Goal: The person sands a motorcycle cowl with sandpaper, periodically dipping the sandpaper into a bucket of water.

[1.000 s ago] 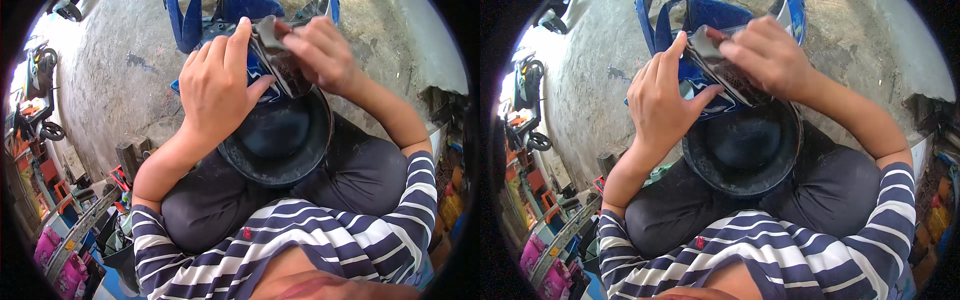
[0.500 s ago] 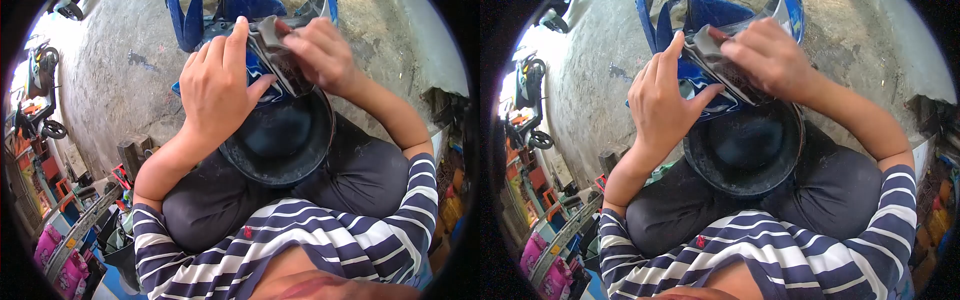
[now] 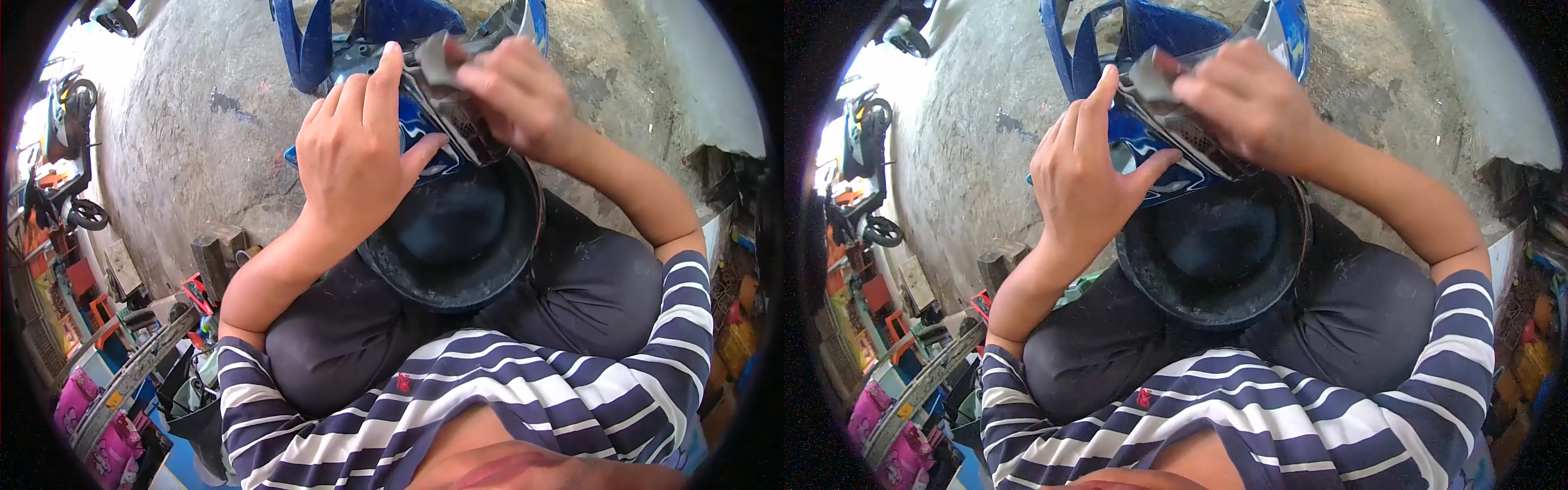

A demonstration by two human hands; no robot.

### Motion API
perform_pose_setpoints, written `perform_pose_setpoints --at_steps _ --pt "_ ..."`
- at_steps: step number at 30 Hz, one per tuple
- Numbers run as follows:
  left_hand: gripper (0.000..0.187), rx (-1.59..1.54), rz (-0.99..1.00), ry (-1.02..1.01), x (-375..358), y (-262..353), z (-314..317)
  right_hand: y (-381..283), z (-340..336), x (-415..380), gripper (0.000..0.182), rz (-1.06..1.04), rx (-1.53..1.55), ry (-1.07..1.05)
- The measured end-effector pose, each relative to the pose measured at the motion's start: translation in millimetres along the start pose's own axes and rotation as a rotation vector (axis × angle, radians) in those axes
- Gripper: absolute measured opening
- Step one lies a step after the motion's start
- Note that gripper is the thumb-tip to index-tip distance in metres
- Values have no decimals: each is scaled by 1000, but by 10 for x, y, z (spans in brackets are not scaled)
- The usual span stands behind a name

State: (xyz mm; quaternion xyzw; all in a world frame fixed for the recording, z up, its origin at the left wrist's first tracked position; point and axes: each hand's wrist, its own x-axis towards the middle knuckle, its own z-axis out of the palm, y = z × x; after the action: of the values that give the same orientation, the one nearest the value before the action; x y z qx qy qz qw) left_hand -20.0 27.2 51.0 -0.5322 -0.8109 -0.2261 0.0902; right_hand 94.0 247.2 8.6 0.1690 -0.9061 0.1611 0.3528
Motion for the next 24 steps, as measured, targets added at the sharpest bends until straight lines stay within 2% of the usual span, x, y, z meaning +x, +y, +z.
perform_pose_setpoints --at_steps 3,7,10,15,18,24 --pt "99 -67 4 34 -12 -75 43 -171 91 -142 32 -61 50 -72" --pt "99 -1 -30 -24 -62 -6 7 37 -14 49 30 -9 -35 10" --pt "99 -28 -7 20 -13 -62 31 -160 101 -153 31 -63 60 -66" --pt "99 -19 -22 -16 -77 -15 20 0 44 11 31 -11 -8 14" --pt "99 -38 0 22 -38 -55 30 -169 72 -93 31 -52 43 -46" --pt "99 -64 -5 7 -92 -28 50 -48 51 -20 29 -18 9 -6"
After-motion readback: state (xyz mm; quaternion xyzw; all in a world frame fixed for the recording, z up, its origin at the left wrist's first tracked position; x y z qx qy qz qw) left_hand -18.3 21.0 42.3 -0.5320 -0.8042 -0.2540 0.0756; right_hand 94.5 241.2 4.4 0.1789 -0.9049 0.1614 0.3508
